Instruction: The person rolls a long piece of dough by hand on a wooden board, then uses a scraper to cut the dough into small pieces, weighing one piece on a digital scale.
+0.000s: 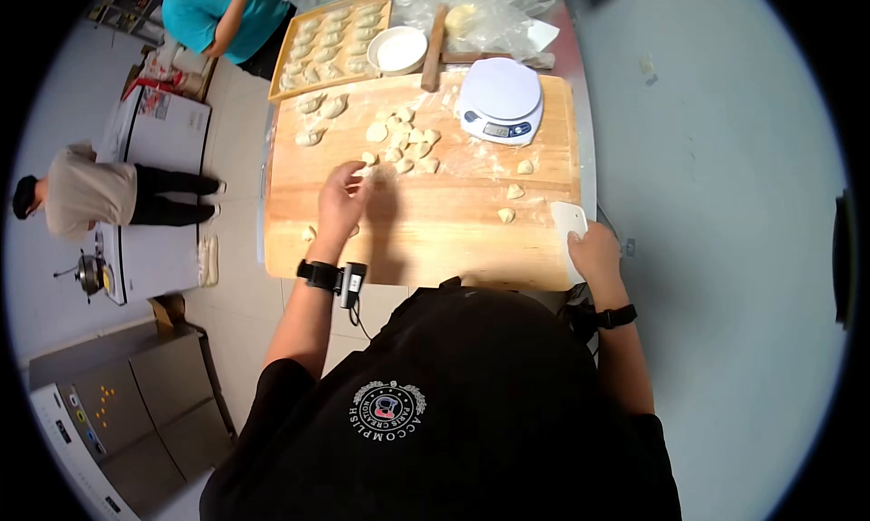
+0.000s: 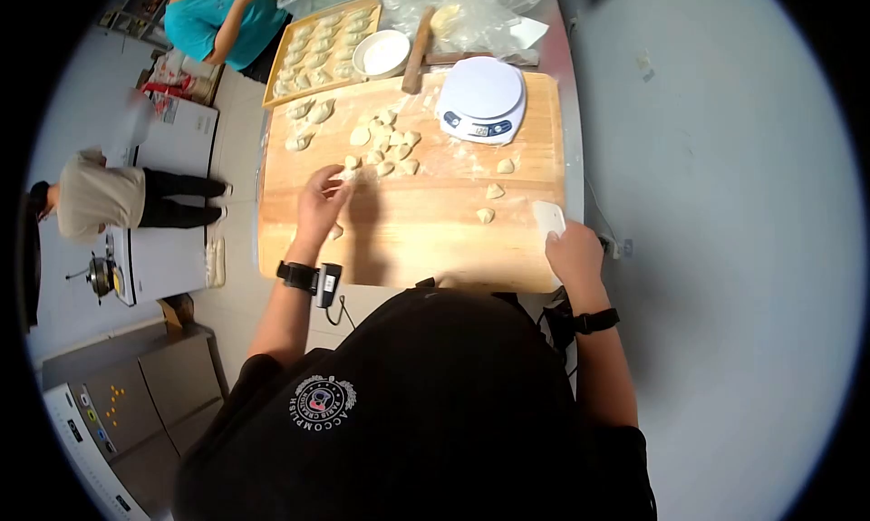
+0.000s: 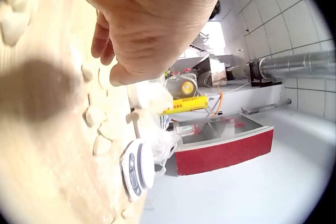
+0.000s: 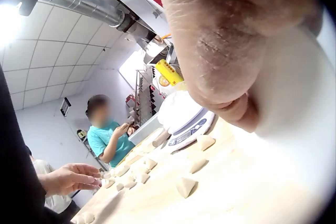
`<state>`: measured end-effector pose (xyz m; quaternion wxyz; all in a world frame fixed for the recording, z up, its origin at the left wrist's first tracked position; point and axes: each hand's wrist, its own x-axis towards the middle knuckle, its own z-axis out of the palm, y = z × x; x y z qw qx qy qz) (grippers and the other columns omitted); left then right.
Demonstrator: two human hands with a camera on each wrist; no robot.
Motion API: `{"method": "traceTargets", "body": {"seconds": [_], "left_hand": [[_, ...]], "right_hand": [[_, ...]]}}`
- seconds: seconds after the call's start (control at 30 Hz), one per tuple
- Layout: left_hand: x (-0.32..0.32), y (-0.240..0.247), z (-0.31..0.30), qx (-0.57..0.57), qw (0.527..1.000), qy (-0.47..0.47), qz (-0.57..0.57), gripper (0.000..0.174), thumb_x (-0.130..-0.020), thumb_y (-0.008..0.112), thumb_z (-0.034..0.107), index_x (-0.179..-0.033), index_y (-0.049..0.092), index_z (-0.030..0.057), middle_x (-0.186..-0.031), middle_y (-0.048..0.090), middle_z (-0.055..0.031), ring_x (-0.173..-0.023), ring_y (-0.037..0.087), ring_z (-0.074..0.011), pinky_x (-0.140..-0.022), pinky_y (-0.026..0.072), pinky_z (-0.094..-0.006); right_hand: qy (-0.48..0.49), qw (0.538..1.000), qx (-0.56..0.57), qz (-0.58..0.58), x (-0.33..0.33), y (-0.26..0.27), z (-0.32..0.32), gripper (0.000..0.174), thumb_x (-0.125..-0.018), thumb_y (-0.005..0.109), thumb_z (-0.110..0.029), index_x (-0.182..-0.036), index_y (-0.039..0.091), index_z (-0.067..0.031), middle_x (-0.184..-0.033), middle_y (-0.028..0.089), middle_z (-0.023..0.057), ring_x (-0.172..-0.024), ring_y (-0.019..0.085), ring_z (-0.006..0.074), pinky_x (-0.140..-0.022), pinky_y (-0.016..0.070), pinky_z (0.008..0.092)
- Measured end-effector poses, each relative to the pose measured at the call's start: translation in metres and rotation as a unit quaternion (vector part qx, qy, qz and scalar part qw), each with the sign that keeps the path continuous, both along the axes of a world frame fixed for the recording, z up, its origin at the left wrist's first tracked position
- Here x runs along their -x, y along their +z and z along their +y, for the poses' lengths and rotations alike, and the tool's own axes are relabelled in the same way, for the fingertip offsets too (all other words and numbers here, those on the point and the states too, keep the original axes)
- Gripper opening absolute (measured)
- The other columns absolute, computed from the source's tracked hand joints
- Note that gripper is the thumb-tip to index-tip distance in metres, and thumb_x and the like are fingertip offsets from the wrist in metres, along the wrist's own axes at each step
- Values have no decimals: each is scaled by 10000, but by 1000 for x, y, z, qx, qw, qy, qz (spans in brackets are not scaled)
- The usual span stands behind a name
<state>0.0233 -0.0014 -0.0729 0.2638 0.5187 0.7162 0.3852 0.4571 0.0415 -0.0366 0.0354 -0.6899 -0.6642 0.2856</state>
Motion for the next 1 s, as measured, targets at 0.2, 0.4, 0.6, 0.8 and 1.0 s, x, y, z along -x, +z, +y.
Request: {"method": "traceTargets", "body": {"seconds": [0.2, 0.4, 0.6, 0.8, 1.0], "left_hand": [[25, 15, -53, 131, 934, -157, 292, 435, -773, 701, 73, -1205, 676, 120, -1220, 665, -108, -1141, 619, -340, -1137, 332, -610], [23, -6, -46, 133, 908, -189, 351, 267, -834, 627, 41, -1075, 706, 123, -1065, 687, -83, -1038, 648, -323, -1092, 396, -571], [-34, 13, 39, 36, 951, -223, 210, 198, -833, 687, 104, -1025, 722, 70, -1010, 680, -138, -911, 667, -351, -804, 545, -419], [-121, 10, 165, -94, 946, -232, 204, 238, -810, 718, 61, -1047, 736, 52, -973, 687, -133, -815, 673, -274, -757, 552, -359], [-146, -5, 224, -71, 961, -196, 180, 306, -812, 694, 77, -1116, 729, 76, -1088, 689, -158, -868, 699, -305, -800, 559, -390]], "right_hand": [[-5, 1000, 9, -2, 1, 1, 3, 248, -878, 604, -200, -1004, 697, -7, -950, 701, 227, -940, 651, 442, -810, 517, 509], [8, 1000, -10, -15, -5, -13, 1, 212, -867, 620, -209, -960, 708, -40, -921, 701, 207, -910, 656, 422, -799, 522, 507], [-5, 1000, -21, 1, 1, -4, -3, 184, -862, 612, -187, -936, 711, -51, -900, 705, 187, -886, 666, 404, -788, 531, 500], [-12, 999, -34, -8, 3, -7, -5, 192, -855, 648, -199, -955, 714, -49, -878, 708, 195, -867, 683, 397, -789, 548, 494], [-11, 997, -74, -9, 8, -8, -11, 98, -810, 620, -112, -833, 689, -47, -840, 705, 185, -836, 681, 386, -764, 532, 490]]}}
